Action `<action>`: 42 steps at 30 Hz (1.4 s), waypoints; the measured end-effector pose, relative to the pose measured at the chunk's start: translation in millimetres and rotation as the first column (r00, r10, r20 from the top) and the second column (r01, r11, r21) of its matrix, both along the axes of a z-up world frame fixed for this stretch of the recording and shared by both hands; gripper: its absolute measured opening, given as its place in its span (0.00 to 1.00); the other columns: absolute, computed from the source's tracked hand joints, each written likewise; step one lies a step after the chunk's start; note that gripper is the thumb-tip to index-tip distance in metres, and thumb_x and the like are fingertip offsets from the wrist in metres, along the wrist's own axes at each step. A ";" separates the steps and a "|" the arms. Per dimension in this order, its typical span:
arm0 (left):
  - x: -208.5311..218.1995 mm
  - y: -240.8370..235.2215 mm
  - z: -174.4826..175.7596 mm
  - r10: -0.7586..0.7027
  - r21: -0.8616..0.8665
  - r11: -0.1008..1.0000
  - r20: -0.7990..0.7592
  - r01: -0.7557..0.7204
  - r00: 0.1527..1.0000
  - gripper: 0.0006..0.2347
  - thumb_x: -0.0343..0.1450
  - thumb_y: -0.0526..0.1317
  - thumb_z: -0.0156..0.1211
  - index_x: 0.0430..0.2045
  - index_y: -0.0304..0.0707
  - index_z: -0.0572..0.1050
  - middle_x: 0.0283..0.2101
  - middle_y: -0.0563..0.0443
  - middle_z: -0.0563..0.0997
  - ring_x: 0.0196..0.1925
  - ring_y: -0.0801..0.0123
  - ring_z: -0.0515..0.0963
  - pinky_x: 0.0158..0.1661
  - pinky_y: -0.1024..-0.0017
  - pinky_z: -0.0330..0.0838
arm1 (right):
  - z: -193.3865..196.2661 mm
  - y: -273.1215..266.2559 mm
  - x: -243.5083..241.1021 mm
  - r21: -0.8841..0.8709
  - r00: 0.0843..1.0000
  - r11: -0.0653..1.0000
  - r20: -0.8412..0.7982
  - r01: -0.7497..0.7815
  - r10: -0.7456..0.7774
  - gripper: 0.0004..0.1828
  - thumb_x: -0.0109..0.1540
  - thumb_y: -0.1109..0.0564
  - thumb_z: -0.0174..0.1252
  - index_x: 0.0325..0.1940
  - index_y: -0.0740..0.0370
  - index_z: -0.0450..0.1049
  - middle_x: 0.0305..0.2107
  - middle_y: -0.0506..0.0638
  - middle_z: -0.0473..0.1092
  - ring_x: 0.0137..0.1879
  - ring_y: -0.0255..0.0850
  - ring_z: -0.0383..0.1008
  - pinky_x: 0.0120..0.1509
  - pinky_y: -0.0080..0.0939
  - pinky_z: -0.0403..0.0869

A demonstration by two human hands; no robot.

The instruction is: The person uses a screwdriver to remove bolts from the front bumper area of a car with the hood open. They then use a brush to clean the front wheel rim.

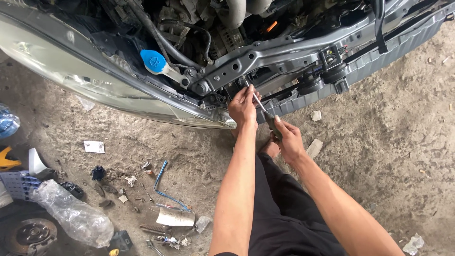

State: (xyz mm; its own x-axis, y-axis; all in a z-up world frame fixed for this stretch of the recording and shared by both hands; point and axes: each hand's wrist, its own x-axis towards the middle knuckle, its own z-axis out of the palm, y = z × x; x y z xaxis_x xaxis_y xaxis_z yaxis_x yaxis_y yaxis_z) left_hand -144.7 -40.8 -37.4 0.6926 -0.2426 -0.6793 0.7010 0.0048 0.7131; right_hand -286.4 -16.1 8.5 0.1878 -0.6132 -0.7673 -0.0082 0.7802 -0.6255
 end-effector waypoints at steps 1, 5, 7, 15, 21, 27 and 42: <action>0.3 -0.5 2.4 0.002 -0.001 1.000 0.001 -0.002 1.000 0.18 0.68 0.38 0.73 0.48 0.26 0.77 0.41 0.31 0.83 0.37 0.53 0.87 0.40 0.61 0.87 | -2.9 -1.2 -0.2 -0.001 1.000 1.000 0.001 -0.002 0.002 0.16 0.66 0.46 0.66 0.37 0.61 0.80 0.30 0.55 0.72 0.34 0.39 0.73 0.39 0.39 0.75; -1.7 -1.9 9.4 0.011 0.018 1.000 0.000 -0.011 1.000 0.18 0.68 0.38 0.74 0.48 0.26 0.77 0.41 0.31 0.83 0.37 0.54 0.87 0.39 0.63 0.87 | -12.0 -1.3 -4.2 -0.011 0.999 0.999 0.031 0.033 -0.033 0.16 0.66 0.47 0.67 0.34 0.63 0.80 0.28 0.59 0.72 0.29 0.42 0.73 0.34 0.38 0.75; 1.1 -4.1 11.9 0.013 0.025 1.000 0.009 -0.013 1.000 0.18 0.68 0.38 0.74 0.48 0.26 0.77 0.41 0.31 0.83 0.37 0.55 0.87 0.39 0.64 0.87 | -5.7 -3.8 0.3 -0.014 0.999 0.999 0.037 0.040 -0.040 0.17 0.66 0.47 0.67 0.35 0.64 0.80 0.28 0.60 0.72 0.29 0.43 0.73 0.34 0.38 0.75; 4.1 -1.9 15.1 0.025 0.046 0.999 0.029 -0.026 0.999 0.18 0.65 0.37 0.77 0.44 0.25 0.79 0.37 0.32 0.84 0.32 0.58 0.87 0.36 0.68 0.87 | 27.3 -6.2 4.2 0.026 0.994 0.999 0.108 -0.037 0.034 0.17 0.70 0.46 0.58 0.44 0.64 0.75 0.28 0.64 0.76 0.24 0.40 0.73 0.29 0.35 0.76; 1.4 -3.5 15.2 0.049 0.024 0.998 0.011 -0.050 0.999 0.18 0.66 0.38 0.76 0.45 0.25 0.79 0.38 0.31 0.84 0.33 0.56 0.86 0.36 0.66 0.87 | 11.2 -8.7 -1.6 -0.085 0.994 0.996 0.096 -0.041 0.049 0.13 0.59 0.63 0.71 0.46 0.66 0.77 0.29 0.52 0.70 0.26 0.40 0.74 0.29 0.39 0.77; 6.0 -3.5 -22.8 0.041 0.006 0.999 0.028 -0.041 0.999 0.21 0.64 0.37 0.78 0.47 0.25 0.78 0.39 0.30 0.83 0.33 0.56 0.86 0.38 0.64 0.87 | 28.8 -17.4 -4.6 -0.016 0.990 0.994 0.082 -0.111 0.112 0.19 0.73 0.46 0.49 0.51 0.62 0.76 0.29 0.62 0.76 0.27 0.43 0.74 0.30 0.33 0.69; 11.8 82.7 60.7 -0.152 0.416 0.909 0.401 -0.032 0.903 0.15 0.75 0.49 0.63 0.36 0.32 0.82 0.33 0.38 0.84 0.36 0.51 0.86 0.33 0.57 0.85 | 108.0 -29.1 27.0 -0.699 0.691 0.106 -0.653 -0.707 0.310 0.17 0.58 0.49 0.74 0.49 0.51 0.81 0.37 0.50 0.74 0.40 0.51 0.78 0.42 0.47 0.77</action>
State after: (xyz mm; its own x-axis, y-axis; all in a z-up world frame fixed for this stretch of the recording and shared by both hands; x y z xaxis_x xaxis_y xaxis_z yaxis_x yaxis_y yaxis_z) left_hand -132.9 41.9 23.3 0.9240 -0.0618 -0.3773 0.3280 -0.3789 0.8654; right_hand -259.4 -45.2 116.5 0.6765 -0.7319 0.0817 -0.4655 -0.5109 -0.7227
